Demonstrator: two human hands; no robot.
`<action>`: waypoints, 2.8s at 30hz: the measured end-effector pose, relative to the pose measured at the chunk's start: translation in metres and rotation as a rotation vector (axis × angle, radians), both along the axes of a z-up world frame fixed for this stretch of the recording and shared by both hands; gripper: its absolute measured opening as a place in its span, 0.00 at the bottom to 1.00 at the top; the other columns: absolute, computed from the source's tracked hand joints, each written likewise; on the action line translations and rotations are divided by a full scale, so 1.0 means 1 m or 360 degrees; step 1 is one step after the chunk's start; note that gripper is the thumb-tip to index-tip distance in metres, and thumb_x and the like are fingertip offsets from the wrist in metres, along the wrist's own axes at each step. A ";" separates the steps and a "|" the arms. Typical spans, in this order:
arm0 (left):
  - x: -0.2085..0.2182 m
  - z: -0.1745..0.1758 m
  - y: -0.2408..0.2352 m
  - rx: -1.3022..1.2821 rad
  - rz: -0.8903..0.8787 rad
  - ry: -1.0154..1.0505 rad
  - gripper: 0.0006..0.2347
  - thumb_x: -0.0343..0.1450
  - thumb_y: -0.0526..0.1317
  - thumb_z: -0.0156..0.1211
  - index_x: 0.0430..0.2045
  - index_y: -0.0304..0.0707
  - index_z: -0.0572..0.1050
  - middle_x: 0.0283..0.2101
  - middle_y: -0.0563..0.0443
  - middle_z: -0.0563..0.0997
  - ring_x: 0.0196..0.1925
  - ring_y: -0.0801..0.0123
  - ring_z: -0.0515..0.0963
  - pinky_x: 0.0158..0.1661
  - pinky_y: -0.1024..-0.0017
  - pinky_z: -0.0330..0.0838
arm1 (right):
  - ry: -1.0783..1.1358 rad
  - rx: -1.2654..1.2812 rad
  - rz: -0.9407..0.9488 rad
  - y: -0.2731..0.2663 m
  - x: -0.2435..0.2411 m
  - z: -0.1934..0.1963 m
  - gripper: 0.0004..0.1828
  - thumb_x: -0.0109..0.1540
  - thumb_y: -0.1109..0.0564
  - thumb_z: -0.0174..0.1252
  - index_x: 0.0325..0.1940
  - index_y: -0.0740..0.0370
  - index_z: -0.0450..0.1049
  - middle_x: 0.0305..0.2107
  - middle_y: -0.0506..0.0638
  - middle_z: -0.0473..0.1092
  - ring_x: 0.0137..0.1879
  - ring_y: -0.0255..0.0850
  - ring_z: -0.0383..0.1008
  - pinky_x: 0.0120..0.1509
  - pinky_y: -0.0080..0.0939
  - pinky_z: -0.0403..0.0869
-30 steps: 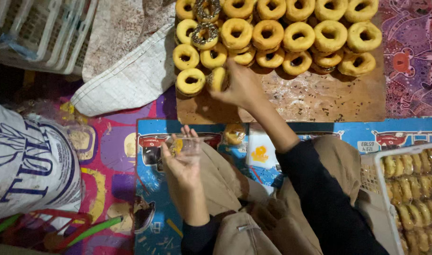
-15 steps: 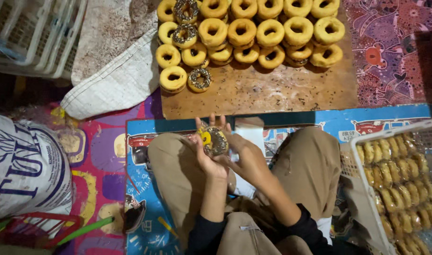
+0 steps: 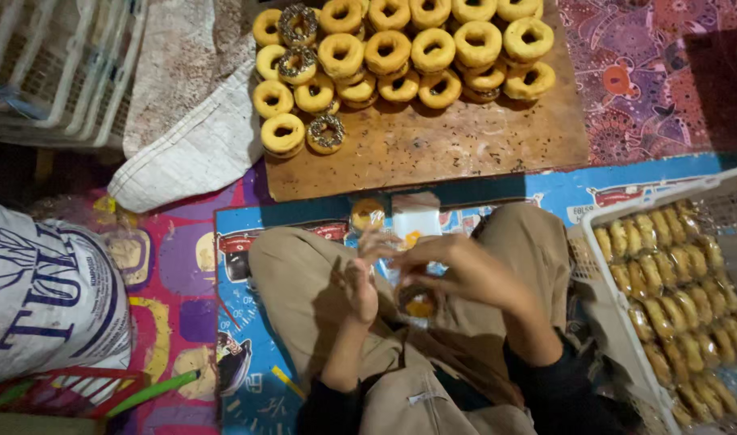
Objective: The person sits on the floor and repeatedly picks up donuts from a wooden board, places them into small clear plastic bags, and then puts the sealed bags into a white plastic crate. The process is repeated for multiple donuts.
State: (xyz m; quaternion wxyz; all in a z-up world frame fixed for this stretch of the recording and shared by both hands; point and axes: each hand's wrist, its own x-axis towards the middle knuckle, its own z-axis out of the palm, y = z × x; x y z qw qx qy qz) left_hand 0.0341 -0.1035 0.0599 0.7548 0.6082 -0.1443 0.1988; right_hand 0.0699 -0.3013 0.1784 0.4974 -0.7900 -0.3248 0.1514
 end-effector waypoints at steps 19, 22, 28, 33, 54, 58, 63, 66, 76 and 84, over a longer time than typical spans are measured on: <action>-0.027 0.150 0.012 0.1035 0.0465 -0.0379 0.07 0.65 0.31 0.66 0.33 0.39 0.76 0.31 0.47 0.79 0.37 0.51 0.80 0.37 0.63 0.75 | -0.1852 -0.0721 -0.1176 -0.037 -0.002 -0.057 0.03 0.63 0.54 0.63 0.40 0.52 0.78 0.39 0.46 0.75 0.42 0.49 0.70 0.51 0.56 0.65; -0.022 0.143 0.023 0.0221 0.0254 0.0337 0.04 0.77 0.42 0.54 0.37 0.43 0.71 0.49 0.53 0.77 0.45 0.63 0.87 0.39 0.69 0.83 | -0.1128 -0.1719 -0.1145 -0.070 0.022 -0.081 0.08 0.71 0.53 0.58 0.49 0.58 0.77 0.39 0.57 0.77 0.44 0.53 0.76 0.50 0.53 0.70; 0.009 0.094 0.034 0.1524 0.0934 0.1256 0.12 0.73 0.53 0.61 0.33 0.47 0.79 0.32 0.55 0.87 0.33 0.60 0.85 0.26 0.62 0.73 | 0.0174 0.0499 -0.0053 0.015 0.016 -0.150 0.29 0.66 0.49 0.63 0.67 0.65 0.69 0.52 0.58 0.77 0.55 0.44 0.77 0.60 0.47 0.73; 0.006 0.041 0.066 0.1377 0.1224 0.0790 0.10 0.72 0.49 0.65 0.31 0.44 0.81 0.33 0.53 0.86 0.34 0.65 0.86 0.31 0.69 0.75 | 0.0710 0.1080 -0.1118 0.129 0.023 -0.222 0.14 0.66 0.52 0.65 0.35 0.66 0.79 0.29 0.45 0.74 0.36 0.30 0.70 0.42 0.31 0.70; 0.115 -0.270 0.058 0.1565 0.0416 0.1551 0.19 0.72 0.49 0.60 0.42 0.25 0.75 0.40 0.25 0.81 0.44 0.40 0.79 0.46 0.53 0.71 | 0.0441 0.0005 -0.1760 0.142 0.062 -0.414 0.44 0.52 0.45 0.76 0.60 0.69 0.59 0.39 0.59 0.75 0.43 0.45 0.75 0.48 0.48 0.76; 0.109 -0.241 0.055 0.1017 0.0174 0.1872 0.25 0.78 0.56 0.43 0.41 0.29 0.79 0.41 0.32 0.84 0.44 0.49 0.83 0.46 0.59 0.75 | 0.0967 0.0392 -0.1677 0.139 0.061 -0.410 0.61 0.45 0.47 0.78 0.67 0.69 0.44 0.47 0.55 0.69 0.51 0.45 0.74 0.52 0.45 0.77; 0.043 -0.145 -0.022 0.0723 -0.0037 0.1239 0.27 0.79 0.58 0.38 0.54 0.30 0.74 0.57 0.38 0.76 0.59 0.57 0.74 0.60 0.62 0.66 | 0.1085 0.0905 -0.1036 0.044 0.029 -0.294 0.46 0.49 0.51 0.76 0.65 0.60 0.58 0.49 0.49 0.72 0.55 0.39 0.74 0.60 0.40 0.75; 0.017 -0.087 -0.070 0.0382 -0.0618 0.1126 0.30 0.78 0.60 0.36 0.65 0.32 0.63 0.68 0.39 0.67 0.70 0.57 0.66 0.67 0.62 0.56 | 0.0954 0.1031 -0.1050 -0.062 -0.017 -0.214 0.42 0.51 0.56 0.77 0.65 0.56 0.63 0.50 0.47 0.72 0.58 0.36 0.73 0.64 0.39 0.73; 0.027 -0.063 -0.120 0.0800 -0.1083 0.1119 0.31 0.79 0.58 0.28 0.60 0.27 0.69 0.59 0.35 0.77 0.63 0.54 0.75 0.64 0.59 0.62 | 0.0044 -0.1033 -0.2862 -0.435 -0.263 -0.144 0.46 0.53 0.53 0.74 0.73 0.60 0.66 0.58 0.53 0.71 0.63 0.46 0.74 0.71 0.48 0.74; 0.039 -0.134 -0.072 0.0591 -0.0966 0.1032 0.32 0.82 0.56 0.24 0.56 0.20 0.70 0.52 0.28 0.79 0.56 0.49 0.80 0.63 0.56 0.67 | 0.0118 -0.2495 -0.2226 -0.513 -0.281 -0.303 0.35 0.55 0.48 0.69 0.65 0.54 0.67 0.56 0.48 0.69 0.66 0.48 0.65 0.67 0.57 0.64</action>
